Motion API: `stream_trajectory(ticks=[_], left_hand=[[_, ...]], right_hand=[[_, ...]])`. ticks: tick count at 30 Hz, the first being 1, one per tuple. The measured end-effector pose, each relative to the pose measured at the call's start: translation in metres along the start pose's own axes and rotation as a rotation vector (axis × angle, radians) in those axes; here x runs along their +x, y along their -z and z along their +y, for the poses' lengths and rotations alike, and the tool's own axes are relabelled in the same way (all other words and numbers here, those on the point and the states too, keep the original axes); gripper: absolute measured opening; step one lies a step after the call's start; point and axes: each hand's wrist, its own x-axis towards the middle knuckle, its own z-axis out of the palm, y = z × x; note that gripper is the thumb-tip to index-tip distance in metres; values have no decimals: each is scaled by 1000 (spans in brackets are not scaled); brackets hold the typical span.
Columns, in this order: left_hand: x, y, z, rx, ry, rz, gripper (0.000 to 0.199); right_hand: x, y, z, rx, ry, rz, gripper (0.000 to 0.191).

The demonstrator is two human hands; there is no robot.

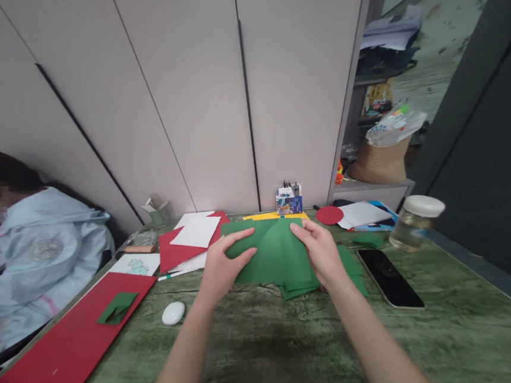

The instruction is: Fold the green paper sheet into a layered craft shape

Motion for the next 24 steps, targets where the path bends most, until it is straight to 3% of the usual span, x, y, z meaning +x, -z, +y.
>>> stream_trajectory(ticks=[9, 24], left_hand=[[-2, -6, 2, -15, 23, 45, 35], [-4, -10, 3, -43, 46, 69, 37]], right_hand=[[1, 2, 6, -170, 215, 92, 30], [0, -1, 6, -109, 232, 155, 36]])
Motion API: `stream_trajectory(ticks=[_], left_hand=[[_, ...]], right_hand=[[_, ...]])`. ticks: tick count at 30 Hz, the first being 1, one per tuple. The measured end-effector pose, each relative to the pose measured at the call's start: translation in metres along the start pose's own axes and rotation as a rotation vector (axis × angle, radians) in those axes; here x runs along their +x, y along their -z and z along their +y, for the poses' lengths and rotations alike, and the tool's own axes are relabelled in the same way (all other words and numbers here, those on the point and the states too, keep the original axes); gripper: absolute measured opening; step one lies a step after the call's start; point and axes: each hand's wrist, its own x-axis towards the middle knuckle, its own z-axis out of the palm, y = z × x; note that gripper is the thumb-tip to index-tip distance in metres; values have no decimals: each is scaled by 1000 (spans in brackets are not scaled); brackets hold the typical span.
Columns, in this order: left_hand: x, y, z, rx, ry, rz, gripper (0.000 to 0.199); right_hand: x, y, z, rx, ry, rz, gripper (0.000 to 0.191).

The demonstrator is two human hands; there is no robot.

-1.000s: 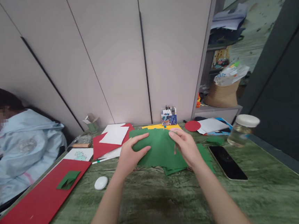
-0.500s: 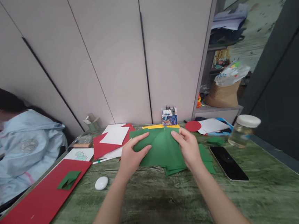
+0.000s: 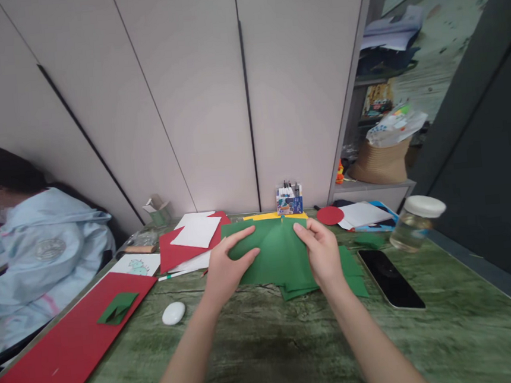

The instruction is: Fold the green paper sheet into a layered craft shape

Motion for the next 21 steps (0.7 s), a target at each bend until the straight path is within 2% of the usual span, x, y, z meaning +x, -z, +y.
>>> stream_trajectory(ticks=[10, 15, 21], left_hand=[[-2, 0, -1, 3, -2, 2, 37], [-1, 2, -1, 14, -12, -1, 37], [2, 9, 0, 45, -42, -23, 42]], right_hand=[[0, -1, 1, 60, -30, -3, 36], [0, -2, 1, -10, 3, -27, 33], [-2, -3, -4, 29, -99, -103, 34]])
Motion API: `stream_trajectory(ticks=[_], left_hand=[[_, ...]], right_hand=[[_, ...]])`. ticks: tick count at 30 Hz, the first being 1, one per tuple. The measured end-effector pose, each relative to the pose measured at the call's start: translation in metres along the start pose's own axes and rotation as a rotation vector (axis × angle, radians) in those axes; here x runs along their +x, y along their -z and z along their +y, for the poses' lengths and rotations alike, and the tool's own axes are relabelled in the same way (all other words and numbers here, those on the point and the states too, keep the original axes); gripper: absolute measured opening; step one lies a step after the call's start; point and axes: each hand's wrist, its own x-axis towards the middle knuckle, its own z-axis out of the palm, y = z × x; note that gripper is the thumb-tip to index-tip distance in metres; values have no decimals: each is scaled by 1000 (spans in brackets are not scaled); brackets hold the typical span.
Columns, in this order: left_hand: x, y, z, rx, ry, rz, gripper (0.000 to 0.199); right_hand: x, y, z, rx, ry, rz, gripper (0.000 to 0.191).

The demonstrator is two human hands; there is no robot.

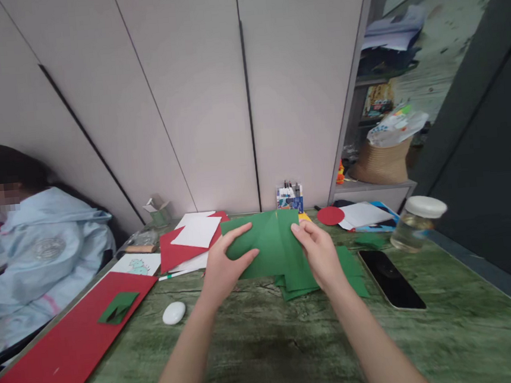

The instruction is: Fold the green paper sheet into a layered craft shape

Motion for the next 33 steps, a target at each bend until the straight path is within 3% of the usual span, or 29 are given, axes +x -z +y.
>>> stream_trajectory(ticks=[7, 18, 33], left_hand=[[0, 5, 0, 2, 11, 0, 38], [-2, -6, 0, 0, 38, 36, 43], [-4, -10, 2, -6, 72, 49, 44]], right_hand=[[0, 1, 3, 38, 52, 46, 32], [0, -1, 5, 27, 99, 150, 33], [-3, -3, 7, 19, 116, 196, 30]])
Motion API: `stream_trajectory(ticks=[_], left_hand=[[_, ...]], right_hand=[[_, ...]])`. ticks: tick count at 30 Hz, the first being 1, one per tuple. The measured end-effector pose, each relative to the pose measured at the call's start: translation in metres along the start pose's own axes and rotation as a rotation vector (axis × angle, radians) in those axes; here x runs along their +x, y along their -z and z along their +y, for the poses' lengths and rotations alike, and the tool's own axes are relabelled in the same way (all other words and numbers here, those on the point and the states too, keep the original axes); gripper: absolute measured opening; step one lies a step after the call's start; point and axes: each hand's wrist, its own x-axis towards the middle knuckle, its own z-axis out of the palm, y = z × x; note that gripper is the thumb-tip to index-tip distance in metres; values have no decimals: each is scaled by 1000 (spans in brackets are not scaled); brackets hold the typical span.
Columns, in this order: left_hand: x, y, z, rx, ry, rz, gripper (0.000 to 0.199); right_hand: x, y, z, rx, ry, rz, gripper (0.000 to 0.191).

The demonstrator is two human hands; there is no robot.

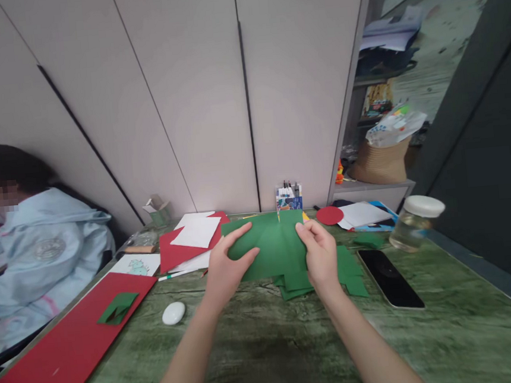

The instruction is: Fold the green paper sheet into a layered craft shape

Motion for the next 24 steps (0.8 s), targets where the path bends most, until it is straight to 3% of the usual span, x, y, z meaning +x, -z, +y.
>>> stream_trajectory(ticks=[8, 13, 18, 21, 24], left_hand=[[3, 10, -1, -13, -17, 43, 44], [6, 17, 0, -24, -58, 19, 43], [9, 18, -5, -55, -53, 4, 12], [10, 19, -6, -51, -22, 7, 8], [10, 21, -5, -16, -29, -36, 20]], right_hand=[[6, 2, 3, -23, 37, 16, 35], [8, 1, 1, 47, -93, -152, 28], [6, 3, -11, 79, -239, -385, 19], [7, 3, -12, 79, -228, -367, 24], [8, 3, -8, 48, -172, -310, 22]])
